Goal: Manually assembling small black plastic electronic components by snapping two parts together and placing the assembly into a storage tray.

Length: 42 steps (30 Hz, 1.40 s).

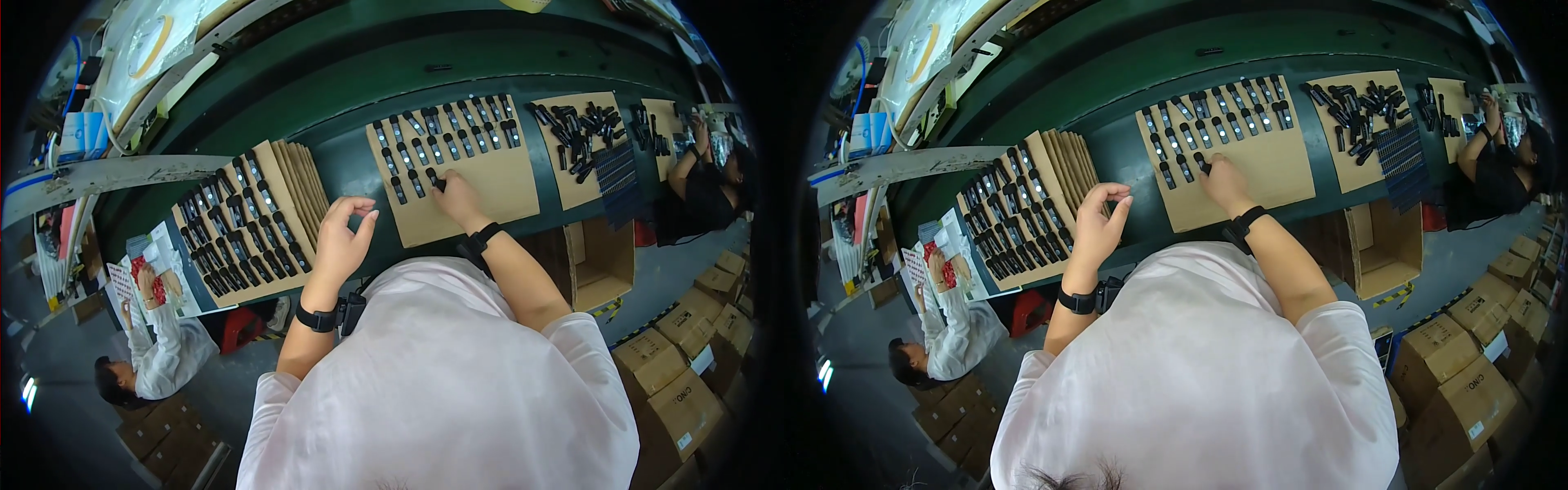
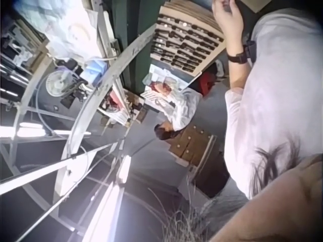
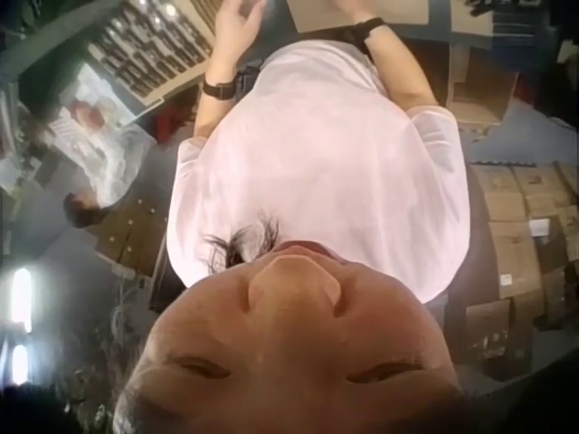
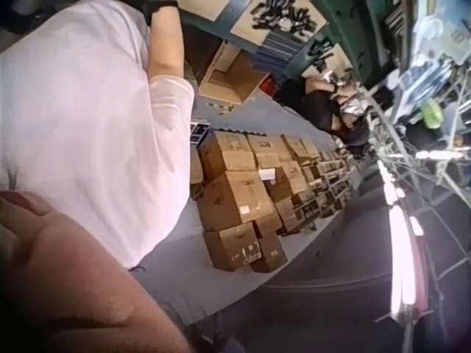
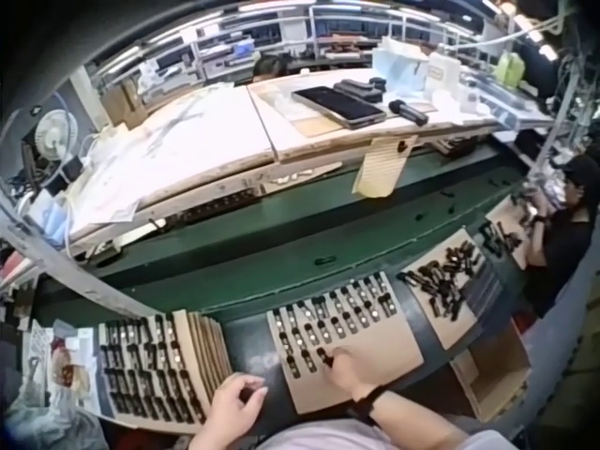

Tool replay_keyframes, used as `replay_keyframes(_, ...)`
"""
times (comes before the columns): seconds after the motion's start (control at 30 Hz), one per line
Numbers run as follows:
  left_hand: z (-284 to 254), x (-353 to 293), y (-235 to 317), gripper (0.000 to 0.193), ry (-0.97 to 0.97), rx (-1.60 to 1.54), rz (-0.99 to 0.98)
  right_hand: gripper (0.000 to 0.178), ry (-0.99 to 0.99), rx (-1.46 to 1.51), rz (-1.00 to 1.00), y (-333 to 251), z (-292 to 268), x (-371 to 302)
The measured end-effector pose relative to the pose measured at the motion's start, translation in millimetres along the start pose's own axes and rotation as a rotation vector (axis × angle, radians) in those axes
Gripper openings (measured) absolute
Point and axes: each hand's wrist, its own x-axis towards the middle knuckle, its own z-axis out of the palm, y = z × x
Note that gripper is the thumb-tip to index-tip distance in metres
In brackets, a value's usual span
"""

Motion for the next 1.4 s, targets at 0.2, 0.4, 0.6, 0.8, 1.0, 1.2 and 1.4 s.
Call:
replay_keyframes(0.2,-1.1,1.0,-9.7,0.016,-0.018,-0.001,-0.011,0.031,-0.02,-0.018,0.071,-4.6,2.2,5.6)
replay_keyframes(0.4,2.1,5.4,-9.7,0.015,-0.026,-0.031,-0.045,0.029,0.057,0.117,-0.067,21.8,-6.7,-4.6)
replay_keyframes(0.6,11.5,11.6,-5.1,0.017,-0.078,-0.084,-0.038,0.024,-0.038,0.412,-0.261,-16.6,-68.2,-50.9)
replay_keyframes(0.8,22.3,19.6,32.8,0.017,-0.208,-0.222,0.016,0.022,-0.067,0.413,-0.415,-70.4,-112.4,-89.5)
replay_keyframes(1.0,20.0,14.2,53.9,0.017,-0.207,-0.214,0.088,0.023,-0.046,0.531,-0.439,-90.3,-134.8,-108.2)
replay_keyframes(1.2,19.5,8.9,59.7,0.017,-0.172,-0.312,0.191,0.024,-0.015,0.569,-0.523,-85.3,-143.9,-113.6)
replay_keyframes(1.4,19.1,7.3,65.5,0.018,-0.185,-0.307,0.258,0.024,0.068,0.57,-0.681,-81.3,-146.8,-115.2)
